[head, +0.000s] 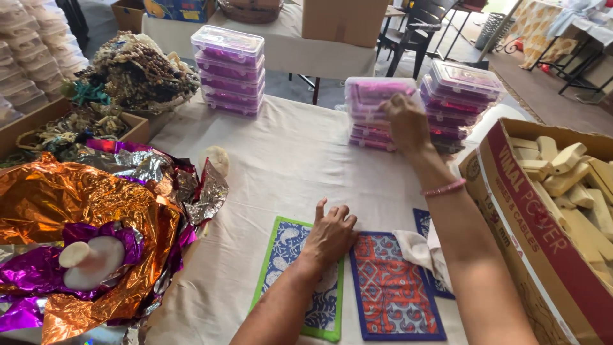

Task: The person wipes a small wooden block with a white cloth on a table. They then pick up another wooden block from a cardboard box and wipe it thoroughly with the cloth, turning it over to clean all sides.

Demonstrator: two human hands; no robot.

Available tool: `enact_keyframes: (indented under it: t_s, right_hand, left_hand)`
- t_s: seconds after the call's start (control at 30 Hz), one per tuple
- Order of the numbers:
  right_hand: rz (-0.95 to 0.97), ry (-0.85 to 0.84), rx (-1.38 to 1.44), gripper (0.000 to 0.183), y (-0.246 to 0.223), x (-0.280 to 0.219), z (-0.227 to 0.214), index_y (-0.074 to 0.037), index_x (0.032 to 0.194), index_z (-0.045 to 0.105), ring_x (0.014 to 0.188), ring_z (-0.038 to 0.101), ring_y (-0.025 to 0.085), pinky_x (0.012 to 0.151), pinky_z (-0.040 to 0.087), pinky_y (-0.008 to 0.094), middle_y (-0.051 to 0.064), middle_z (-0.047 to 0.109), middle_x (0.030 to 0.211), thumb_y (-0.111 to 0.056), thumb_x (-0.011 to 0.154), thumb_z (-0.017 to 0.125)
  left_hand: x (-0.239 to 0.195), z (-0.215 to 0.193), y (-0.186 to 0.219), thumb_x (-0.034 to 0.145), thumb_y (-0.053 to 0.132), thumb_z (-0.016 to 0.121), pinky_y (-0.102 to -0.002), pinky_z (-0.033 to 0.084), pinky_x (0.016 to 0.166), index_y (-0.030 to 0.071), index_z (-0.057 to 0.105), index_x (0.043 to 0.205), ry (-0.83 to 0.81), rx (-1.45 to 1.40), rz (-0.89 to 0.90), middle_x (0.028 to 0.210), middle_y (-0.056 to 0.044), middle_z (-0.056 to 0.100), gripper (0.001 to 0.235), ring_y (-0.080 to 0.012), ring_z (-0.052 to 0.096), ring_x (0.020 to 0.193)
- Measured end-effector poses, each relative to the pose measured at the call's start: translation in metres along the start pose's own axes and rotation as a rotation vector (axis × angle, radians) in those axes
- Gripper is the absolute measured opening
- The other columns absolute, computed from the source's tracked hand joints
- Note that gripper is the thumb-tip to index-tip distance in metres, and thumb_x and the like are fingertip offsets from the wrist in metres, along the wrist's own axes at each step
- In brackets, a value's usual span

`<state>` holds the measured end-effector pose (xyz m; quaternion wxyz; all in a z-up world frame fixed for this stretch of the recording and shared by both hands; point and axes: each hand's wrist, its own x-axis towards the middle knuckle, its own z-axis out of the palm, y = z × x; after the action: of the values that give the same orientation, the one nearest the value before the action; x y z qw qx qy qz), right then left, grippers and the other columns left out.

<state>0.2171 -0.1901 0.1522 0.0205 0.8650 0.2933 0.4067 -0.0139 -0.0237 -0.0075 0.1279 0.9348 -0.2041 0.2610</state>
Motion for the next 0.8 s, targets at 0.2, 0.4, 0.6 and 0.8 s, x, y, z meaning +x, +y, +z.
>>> enact_keyframes:
  t_s: [0.2, 0.4, 0.6, 0.8]
  right_hand:
    - [0.005, -0.021, -0.377, 0.022, 0.027, 0.028, 0.051, -0.016, 0.114, 0.076, 0.104, 0.072, 0.024, 0.094, 0.060, 0.041, 0.007, 0.072, 0.112, -0.009, 0.097, 0.062]
    - [0.143, -0.076, -0.289, 0.021, 0.028, 0.022, 0.073, -0.016, 0.113, 0.076, 0.104, 0.072, 0.028, 0.081, 0.062, 0.040, 0.011, 0.071, 0.111, -0.014, 0.097, 0.062]
    - [0.177, -0.139, -0.299, 0.021, 0.030, 0.026, 0.087, -0.016, 0.113, 0.078, 0.111, 0.072, 0.027, 0.085, 0.062, 0.038, 0.010, 0.072, 0.119, -0.011, 0.101, 0.061]
    - [0.232, -0.339, -0.270, 0.030, 0.029, 0.030, 0.087, -0.017, 0.129, 0.068, 0.127, 0.060, 0.028, 0.106, 0.049, 0.048, 0.012, 0.062, 0.138, -0.012, 0.102, 0.058]
  left_hand:
    - [-0.002, -0.006, -0.001, 0.089, 0.034, 0.071, -0.061, 0.020, 0.119, 0.007, 0.071, 0.106, 0.010, -0.059, -0.015, 0.111, -0.012, 0.065, 0.032, -0.0277, 0.062, 0.114]
    - [0.000, 0.000, -0.002, 0.089, 0.034, 0.073, -0.061, 0.020, 0.118, 0.006, 0.071, 0.106, 0.002, -0.085, -0.014, 0.111, -0.013, 0.065, 0.033, -0.0279, 0.062, 0.113]
    - [0.000, -0.002, -0.001, 0.091, 0.034, 0.070, -0.061, 0.019, 0.119, 0.006, 0.072, 0.106, -0.022, -0.067, -0.017, 0.112, -0.013, 0.065, 0.031, -0.0276, 0.064, 0.112]
    - [0.003, -0.003, -0.002, 0.091, 0.034, 0.069, -0.062, 0.020, 0.118, 0.006, 0.071, 0.106, -0.054, -0.068, -0.034, 0.112, -0.015, 0.065, 0.032, -0.0287, 0.064, 0.110]
